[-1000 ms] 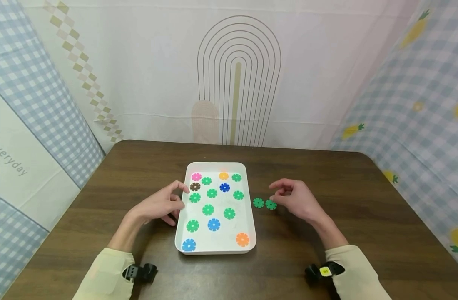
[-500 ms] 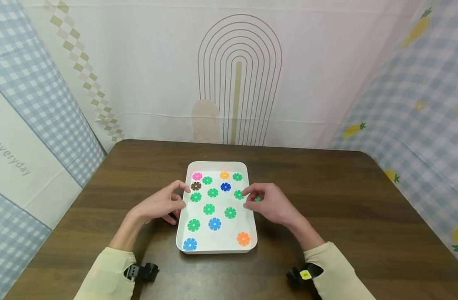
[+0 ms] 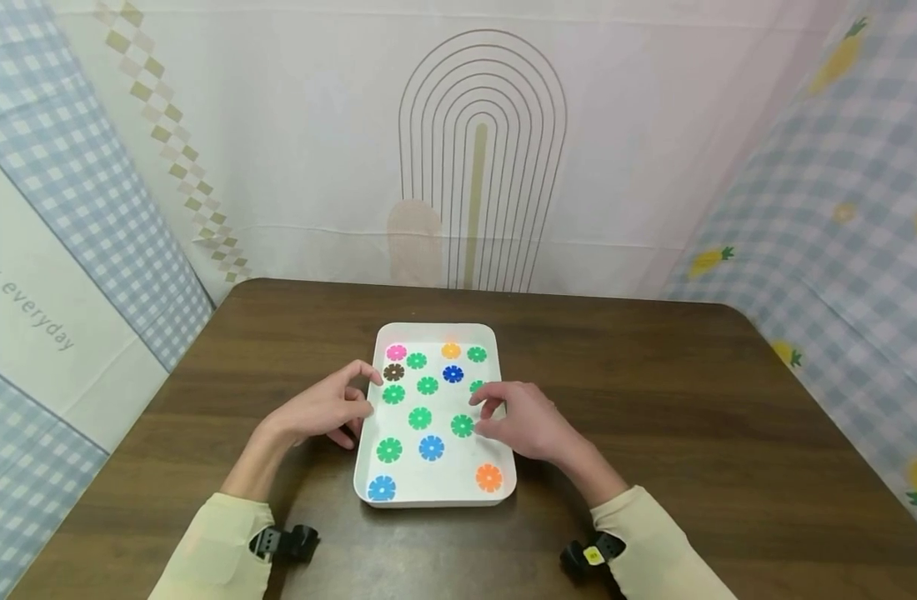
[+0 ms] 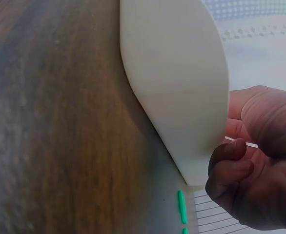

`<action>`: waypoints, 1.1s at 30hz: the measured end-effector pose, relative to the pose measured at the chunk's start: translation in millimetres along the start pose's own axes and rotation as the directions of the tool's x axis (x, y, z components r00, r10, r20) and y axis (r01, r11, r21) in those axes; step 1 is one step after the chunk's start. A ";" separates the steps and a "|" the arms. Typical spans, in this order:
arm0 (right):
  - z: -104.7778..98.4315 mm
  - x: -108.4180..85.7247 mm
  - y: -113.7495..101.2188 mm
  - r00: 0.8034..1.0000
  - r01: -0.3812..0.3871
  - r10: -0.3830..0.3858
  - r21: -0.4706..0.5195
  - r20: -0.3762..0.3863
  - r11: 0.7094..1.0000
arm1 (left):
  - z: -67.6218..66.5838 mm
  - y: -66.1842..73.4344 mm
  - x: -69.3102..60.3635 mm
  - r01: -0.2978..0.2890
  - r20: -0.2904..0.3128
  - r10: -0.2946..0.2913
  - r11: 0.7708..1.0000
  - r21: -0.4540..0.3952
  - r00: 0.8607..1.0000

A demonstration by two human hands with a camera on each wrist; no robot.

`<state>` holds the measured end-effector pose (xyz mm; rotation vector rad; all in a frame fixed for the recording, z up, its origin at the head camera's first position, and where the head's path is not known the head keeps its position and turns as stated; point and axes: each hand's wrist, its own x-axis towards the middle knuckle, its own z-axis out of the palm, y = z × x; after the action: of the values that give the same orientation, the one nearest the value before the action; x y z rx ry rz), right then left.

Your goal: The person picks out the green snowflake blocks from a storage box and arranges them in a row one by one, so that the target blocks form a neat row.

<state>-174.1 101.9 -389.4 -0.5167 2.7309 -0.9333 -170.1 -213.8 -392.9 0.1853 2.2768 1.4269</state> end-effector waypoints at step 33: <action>12.8 10.2 -7.4 0.999 -0.021 0.027 -0.147 0.038 0.989 | -0.3 1.3 -0.6 -0.007 0.010 0.007 1.000 0.008 1.000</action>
<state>-177.6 85.4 -395.6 -0.5212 2.7770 -0.7126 -169.9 -213.7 -391.5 0.2023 2.2763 1.4171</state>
